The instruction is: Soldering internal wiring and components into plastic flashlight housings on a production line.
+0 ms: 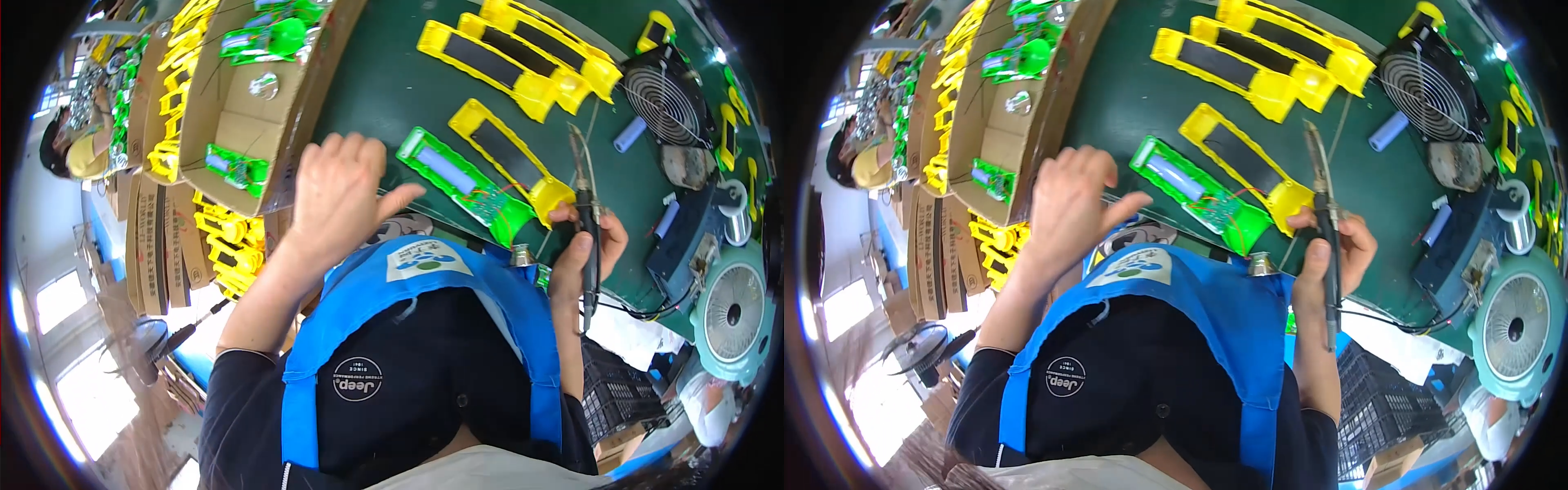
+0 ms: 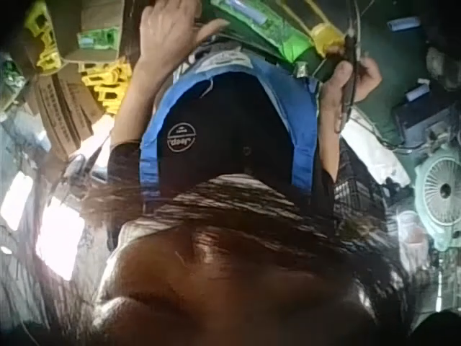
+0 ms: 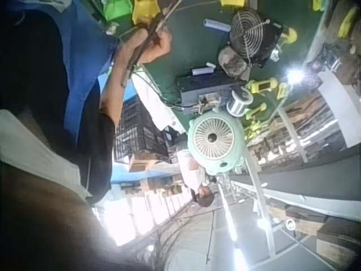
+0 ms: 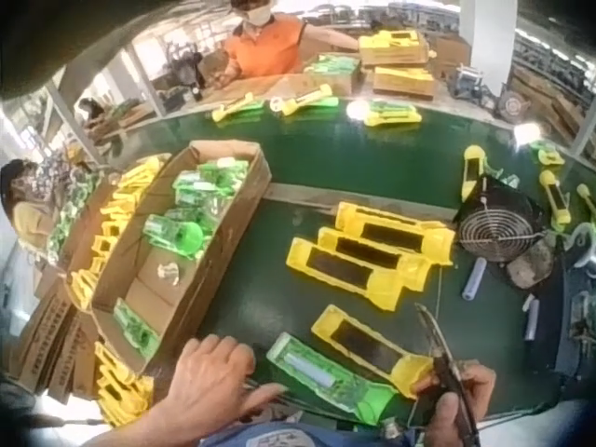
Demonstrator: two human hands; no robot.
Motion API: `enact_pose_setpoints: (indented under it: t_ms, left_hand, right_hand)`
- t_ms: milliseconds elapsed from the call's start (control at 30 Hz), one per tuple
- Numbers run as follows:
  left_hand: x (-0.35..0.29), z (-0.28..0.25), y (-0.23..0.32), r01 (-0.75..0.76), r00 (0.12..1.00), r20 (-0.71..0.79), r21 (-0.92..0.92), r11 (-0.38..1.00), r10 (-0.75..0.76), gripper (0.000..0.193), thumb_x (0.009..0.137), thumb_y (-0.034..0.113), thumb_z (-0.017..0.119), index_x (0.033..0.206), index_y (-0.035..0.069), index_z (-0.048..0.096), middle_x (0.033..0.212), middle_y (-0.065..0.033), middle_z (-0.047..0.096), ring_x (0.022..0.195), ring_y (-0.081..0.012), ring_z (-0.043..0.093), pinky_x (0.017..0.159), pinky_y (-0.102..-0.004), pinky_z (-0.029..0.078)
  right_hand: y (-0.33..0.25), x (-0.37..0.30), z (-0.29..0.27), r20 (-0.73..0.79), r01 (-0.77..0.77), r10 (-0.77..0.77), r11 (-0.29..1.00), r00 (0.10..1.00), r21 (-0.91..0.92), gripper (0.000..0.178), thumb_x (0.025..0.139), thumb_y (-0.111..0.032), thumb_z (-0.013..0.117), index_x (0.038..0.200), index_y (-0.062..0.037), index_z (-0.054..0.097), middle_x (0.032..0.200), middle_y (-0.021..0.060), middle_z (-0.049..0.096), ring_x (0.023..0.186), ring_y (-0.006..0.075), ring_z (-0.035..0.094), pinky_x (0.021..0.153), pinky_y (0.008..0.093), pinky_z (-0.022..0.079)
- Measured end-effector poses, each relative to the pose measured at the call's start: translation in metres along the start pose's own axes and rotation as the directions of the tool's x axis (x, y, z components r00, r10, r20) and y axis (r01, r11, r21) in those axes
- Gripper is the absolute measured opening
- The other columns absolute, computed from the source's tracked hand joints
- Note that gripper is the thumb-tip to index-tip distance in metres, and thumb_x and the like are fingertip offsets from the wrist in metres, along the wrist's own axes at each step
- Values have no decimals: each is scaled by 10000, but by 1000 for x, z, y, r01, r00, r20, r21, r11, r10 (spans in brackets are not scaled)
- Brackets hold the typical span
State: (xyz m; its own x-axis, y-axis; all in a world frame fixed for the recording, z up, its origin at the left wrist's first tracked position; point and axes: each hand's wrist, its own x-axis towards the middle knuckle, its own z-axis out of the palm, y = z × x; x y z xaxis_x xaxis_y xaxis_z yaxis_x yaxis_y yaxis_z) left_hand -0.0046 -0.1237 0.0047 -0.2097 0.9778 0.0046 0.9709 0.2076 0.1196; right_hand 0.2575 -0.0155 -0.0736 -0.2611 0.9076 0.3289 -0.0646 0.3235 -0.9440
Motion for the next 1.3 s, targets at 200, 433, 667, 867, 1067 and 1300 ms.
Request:
enact_pose_setpoints:
  t_ms: [200,433,667,867,1067,1300]
  left_hand:
    - [-25,22,-7,78,994,-49,-355,932,-102,160,804,48,653,928,77,555,725,-33,606,670,-220,597,671,-350,419]
    - [-4,29,-17,-72,984,-173,-203,977,36,170,781,166,712,842,103,566,728,-23,587,732,-231,568,714,-372,390]
    - [-16,-3,-14,56,997,23,-889,454,-79,134,817,-20,617,948,10,620,824,-47,656,746,-136,621,688,-247,470]
    - [25,1,-3,-457,882,-235,-645,613,409,219,741,13,716,951,60,674,821,-45,619,802,-217,544,683,-329,413]
    - [43,11,17,-463,867,-133,-570,679,480,172,723,43,724,851,119,638,781,4,574,813,-204,535,777,-342,365]
    - [46,17,32,-476,861,-57,-438,762,505,144,715,65,692,795,123,587,792,-11,533,865,-210,539,841,-379,375]
  right_hand:
    - [-3,-1,0,-21,-18,18,1000,1000,-1,411,943,-329,592,1155,-41,390,963,155,610,865,232,642,871,388,487]
    - [-2,-3,1,-109,-9,12,1000,994,25,403,941,-311,601,1164,-39,405,918,152,619,847,219,632,869,355,470]
    - [0,-1,-2,-93,-32,32,999,995,-1,379,943,-296,586,1154,-33,413,910,159,637,843,219,632,875,356,462]
    - [-12,2,-20,-38,-179,193,958,981,226,402,923,-302,618,1134,-17,430,932,131,604,871,185,574,905,332,417]
    - [-24,11,-46,185,-420,384,876,905,238,329,886,-237,649,1048,6,498,873,108,598,787,150,569,780,280,432]
    - [-27,33,-38,335,-559,492,817,803,142,232,846,-175,645,939,21,565,715,83,617,601,120,592,615,230,464]
